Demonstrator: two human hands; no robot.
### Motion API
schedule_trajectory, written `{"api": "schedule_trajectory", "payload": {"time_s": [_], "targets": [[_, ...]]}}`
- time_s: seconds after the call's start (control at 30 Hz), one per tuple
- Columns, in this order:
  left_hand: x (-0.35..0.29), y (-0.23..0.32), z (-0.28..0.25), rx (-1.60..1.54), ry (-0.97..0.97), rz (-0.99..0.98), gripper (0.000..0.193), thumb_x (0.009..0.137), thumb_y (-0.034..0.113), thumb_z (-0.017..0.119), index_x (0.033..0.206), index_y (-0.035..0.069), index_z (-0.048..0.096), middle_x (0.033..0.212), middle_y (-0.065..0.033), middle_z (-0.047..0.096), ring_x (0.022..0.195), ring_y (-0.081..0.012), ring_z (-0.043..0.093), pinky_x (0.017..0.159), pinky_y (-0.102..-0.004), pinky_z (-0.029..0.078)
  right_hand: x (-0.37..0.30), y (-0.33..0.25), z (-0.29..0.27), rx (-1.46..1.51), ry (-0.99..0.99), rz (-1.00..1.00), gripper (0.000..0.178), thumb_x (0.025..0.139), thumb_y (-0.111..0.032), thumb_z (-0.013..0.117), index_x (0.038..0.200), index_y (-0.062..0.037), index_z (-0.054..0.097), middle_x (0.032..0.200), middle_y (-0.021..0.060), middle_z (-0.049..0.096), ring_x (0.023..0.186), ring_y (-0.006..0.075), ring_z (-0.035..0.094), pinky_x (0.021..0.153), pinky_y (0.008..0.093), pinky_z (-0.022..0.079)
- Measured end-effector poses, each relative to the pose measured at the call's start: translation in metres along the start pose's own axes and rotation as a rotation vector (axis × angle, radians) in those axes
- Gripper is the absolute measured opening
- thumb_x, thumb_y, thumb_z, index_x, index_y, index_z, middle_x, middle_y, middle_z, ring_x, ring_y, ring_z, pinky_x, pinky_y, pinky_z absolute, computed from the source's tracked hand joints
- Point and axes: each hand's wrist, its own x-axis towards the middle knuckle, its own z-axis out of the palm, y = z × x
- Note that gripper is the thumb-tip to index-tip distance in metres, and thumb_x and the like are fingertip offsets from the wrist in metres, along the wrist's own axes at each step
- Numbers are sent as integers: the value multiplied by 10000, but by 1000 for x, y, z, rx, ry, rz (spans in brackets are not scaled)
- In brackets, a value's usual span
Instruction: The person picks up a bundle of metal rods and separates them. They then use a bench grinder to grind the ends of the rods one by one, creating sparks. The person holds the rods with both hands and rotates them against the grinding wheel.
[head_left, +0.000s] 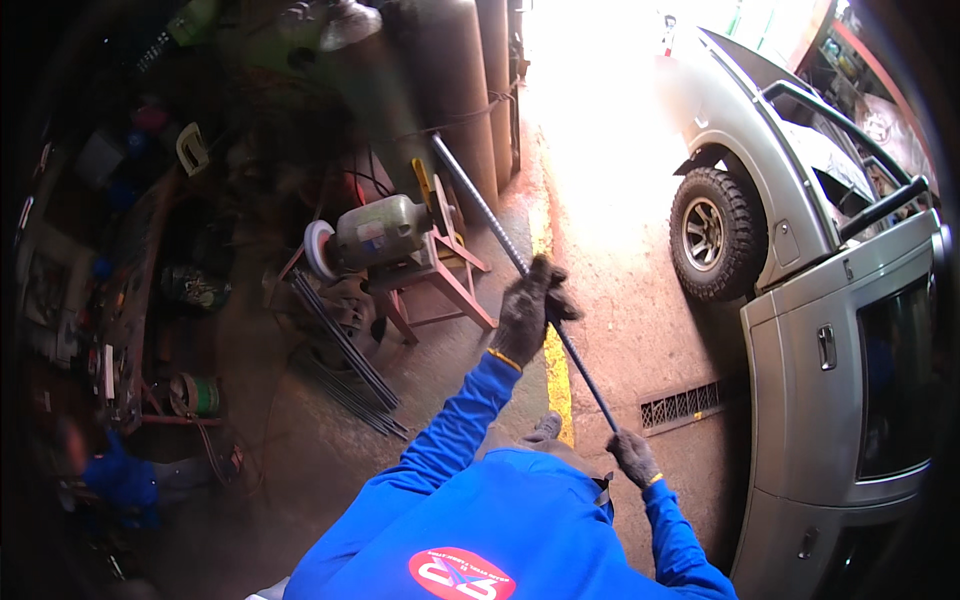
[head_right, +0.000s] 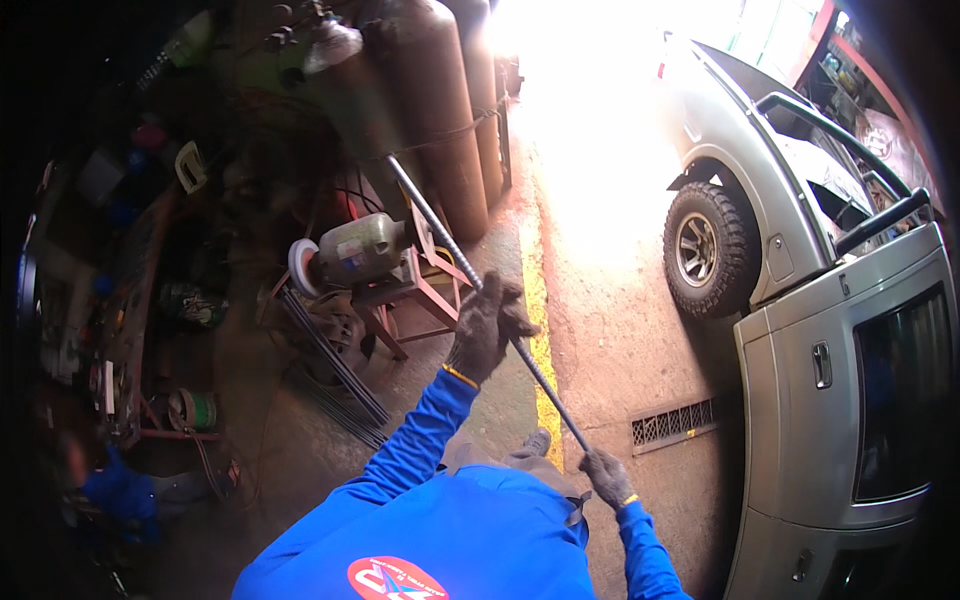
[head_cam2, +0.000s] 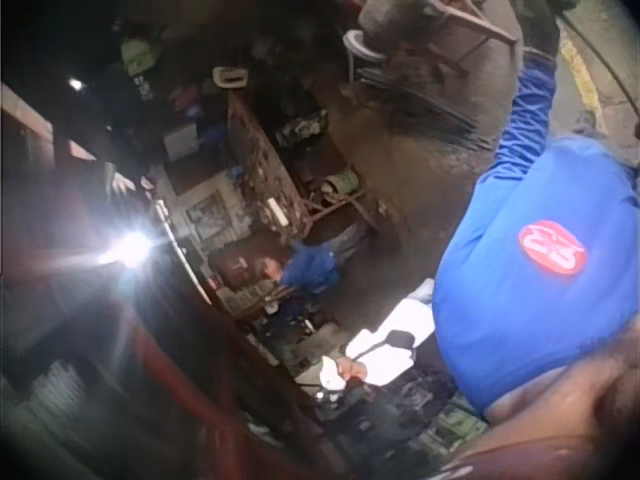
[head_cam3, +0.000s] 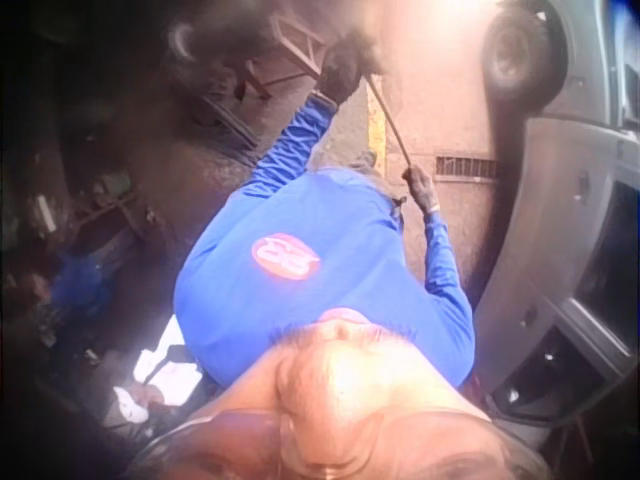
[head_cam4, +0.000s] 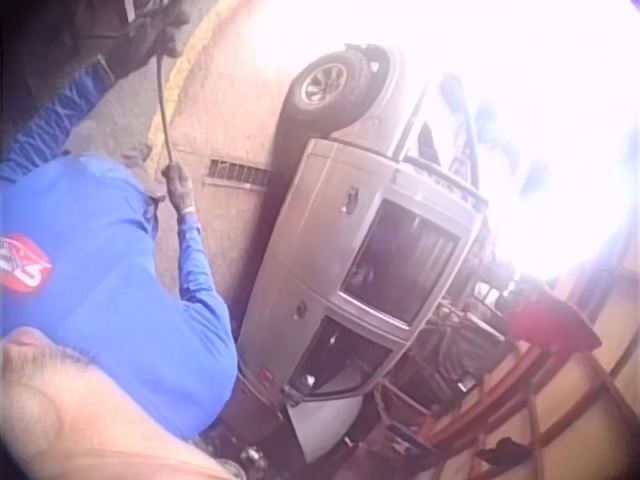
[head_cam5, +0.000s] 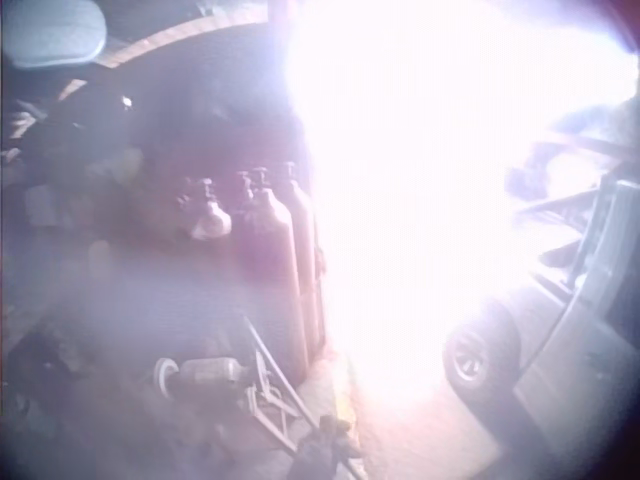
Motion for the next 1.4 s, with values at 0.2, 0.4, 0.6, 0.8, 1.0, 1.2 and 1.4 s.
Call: {"api": "schedule_trajectory", "payload": {"time_s": [0.2, 0.4, 0.6, 0.8, 1.0, 1.2, 1.4], "targets": [[76, -91, -71, -500, 316, -319, 459, 920, 566, 516, 909, 107, 495, 571, 64, 297, 445, -71, 341, 424, -233, 332, -53, -95, -52, 396, -447, 471, 452, 987, -466, 436, 1142, -82, 619, 578, -43, 367, 481, 67, 330, 446, 222, 281], [117, -98, -125, -503, 417, -328, 316, 969, 409, 521, 948, 94, 505, 574, 65, 317, 432, -71, 309, 414, -231, 312, -38, -167, -82, 575, -461, 768, 527, 948, -475, 520, 1273, -60, 542, 564, -61, 303, 455, 48, 258, 409, 218, 194], [140, -88, -132, -545, 437, -392, 229, 976, 310, 516, 903, 96, 476, 553, 56, 277, 415, -77, 264, 407, -233, 273, -19, -201, -90, 556, -430, 859, 544, 951, -472, 518, 1308, -61, 527, 565, -75, 291, 456, 45, 255, 407, 222, 200], [147, -73, -138, -662, 430, -506, 315, 926, 232, 509, 659, 155, 362, 500, 54, 236, 376, -98, 228, 366, -255, 237, 6, -244, -108, 169, -461, 757, 478, 962, -441, 509, 1273, -86, 586, 555, -55, 302, 469, 70, 267, 418, 249, 219], [160, -74, -135, -765, 333, -488, 370, 898, 194, 483, 574, 183, 304, 470, 51, 243, 361, -105, 217, 351, -257, 251, 20, -274, -126, -181, -326, 701, 327, 962, -318, 551, 1203, -122, 653, 568, -19, 460, 492, 76, 436, 472, 263, 383], [162, -81, -141, -877, 173, -406, 379, 930, 233, 447, 565, 167, 373, 458, 48, 315, 322, -101, 273, 351, -249, 317, 19, -276, -136, -506, -142, 238, 290, 901, -268, 629, 1122, -87, 677, 717, 177, 636, 568, 267, 613, 570, 369, 488], [165, -79, -139, -900, 160, -383, 383, 946, 258, 453, 583, 160, 380, 471, 36, 321, 342, -105, 280, 356, -249, 314, 13, -270, -137, -953, 27, -96, 277, 858, -257, 656, 1115, -153, 668, 653, 147, 612, 563, 308, 625, 513, 421, 467]]}}
